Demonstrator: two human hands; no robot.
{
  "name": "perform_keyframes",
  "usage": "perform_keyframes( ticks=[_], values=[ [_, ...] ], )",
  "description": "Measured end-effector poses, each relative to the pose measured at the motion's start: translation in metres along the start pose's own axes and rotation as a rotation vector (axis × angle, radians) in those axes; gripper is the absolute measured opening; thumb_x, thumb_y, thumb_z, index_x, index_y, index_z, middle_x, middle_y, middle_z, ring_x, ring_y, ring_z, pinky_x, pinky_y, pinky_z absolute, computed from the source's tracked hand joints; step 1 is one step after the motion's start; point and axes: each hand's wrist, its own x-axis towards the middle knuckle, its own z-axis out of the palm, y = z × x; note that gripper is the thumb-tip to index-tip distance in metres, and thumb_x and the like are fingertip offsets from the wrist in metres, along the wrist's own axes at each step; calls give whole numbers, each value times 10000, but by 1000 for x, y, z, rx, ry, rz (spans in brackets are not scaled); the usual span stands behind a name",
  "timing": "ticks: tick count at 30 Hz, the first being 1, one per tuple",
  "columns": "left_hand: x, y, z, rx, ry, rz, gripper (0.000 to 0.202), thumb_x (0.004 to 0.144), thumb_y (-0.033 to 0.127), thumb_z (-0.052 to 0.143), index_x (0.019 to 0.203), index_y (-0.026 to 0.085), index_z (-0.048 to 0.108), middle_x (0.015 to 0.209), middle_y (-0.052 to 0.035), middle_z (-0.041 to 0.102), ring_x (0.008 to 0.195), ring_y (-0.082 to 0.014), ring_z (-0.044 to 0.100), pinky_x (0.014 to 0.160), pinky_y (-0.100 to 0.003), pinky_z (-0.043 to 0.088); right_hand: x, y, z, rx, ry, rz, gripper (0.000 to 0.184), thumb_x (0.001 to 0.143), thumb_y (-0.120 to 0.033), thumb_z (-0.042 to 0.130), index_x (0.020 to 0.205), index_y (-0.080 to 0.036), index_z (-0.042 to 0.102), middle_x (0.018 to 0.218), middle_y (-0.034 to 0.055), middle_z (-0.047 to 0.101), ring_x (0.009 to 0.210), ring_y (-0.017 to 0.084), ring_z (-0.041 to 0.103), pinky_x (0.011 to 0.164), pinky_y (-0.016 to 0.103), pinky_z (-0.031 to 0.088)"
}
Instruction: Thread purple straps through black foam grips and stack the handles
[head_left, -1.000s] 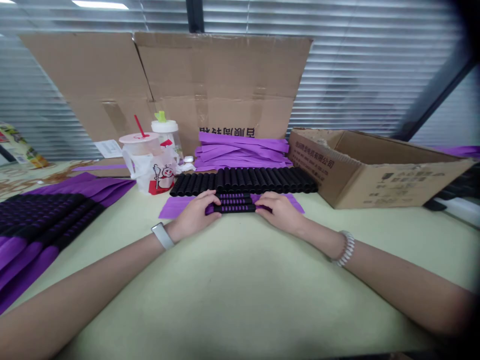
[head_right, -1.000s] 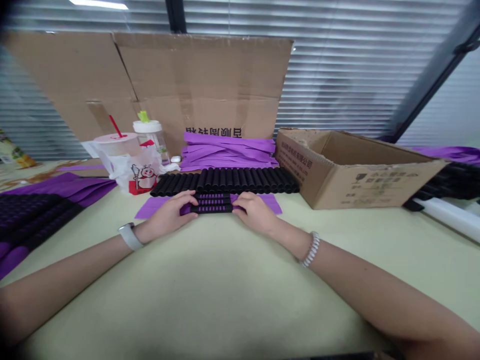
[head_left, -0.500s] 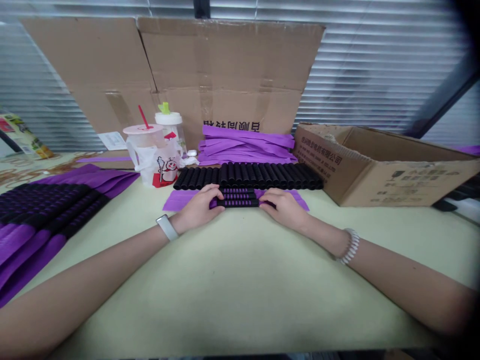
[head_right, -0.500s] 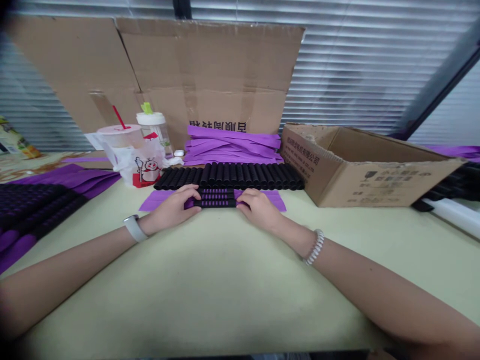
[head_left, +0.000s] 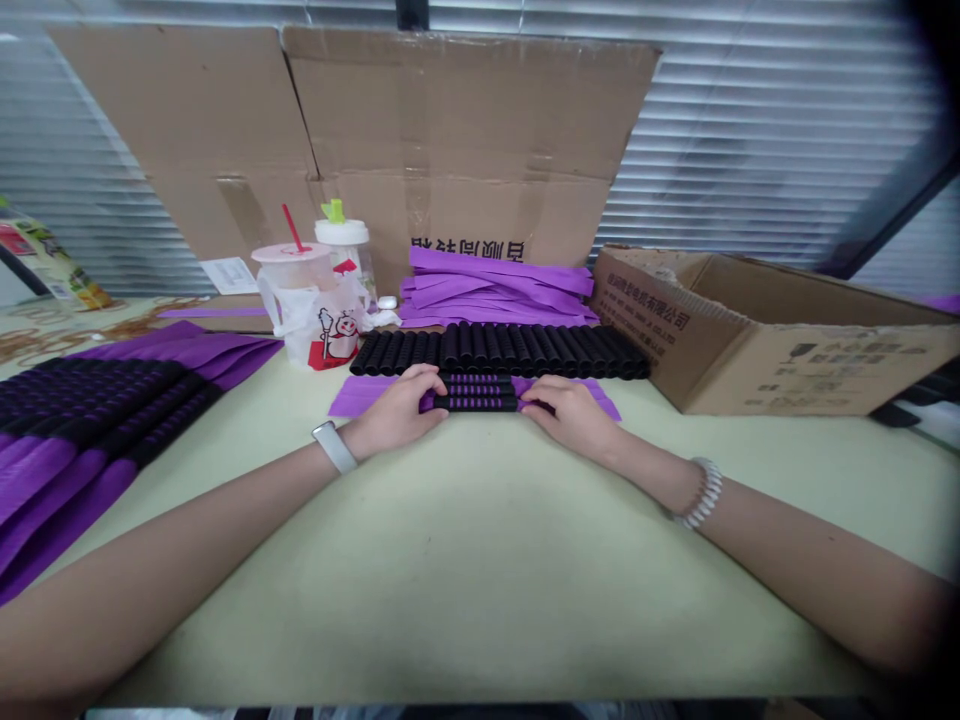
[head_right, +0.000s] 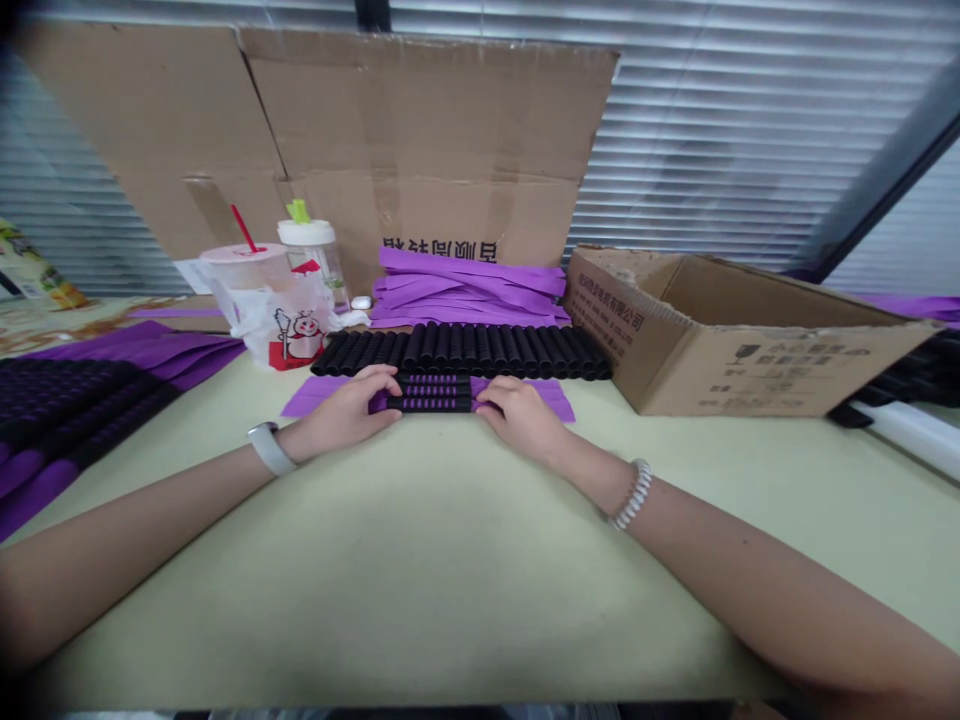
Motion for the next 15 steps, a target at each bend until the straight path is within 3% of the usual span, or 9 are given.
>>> perform_keyframes(
  ticks=[8, 15],
  values=[
    [1, -1, 0, 14, 7, -1, 180, 799, 277, 574, 959, 201, 541, 1215, -124, 545, 1297, -257, 433, 1058, -428, 395, 1, 0, 0, -4, 0, 1, 117, 864, -126, 593, 891, -162, 700, 889, 68, 663, 837, 210, 618, 794, 357, 524],
    [0, 2, 2, 40, 43, -54, 344, 791, 320, 589, 1085, 175, 488, 1302, -161, 515, 1242, -276, 494, 1038, -475, 415, 1, -2, 0, -14, 33, -1, 108, 851, -146, 620, 932, -158, 691, 924, 74, 662, 872, 212, 618, 825, 362, 523]
  ],
)
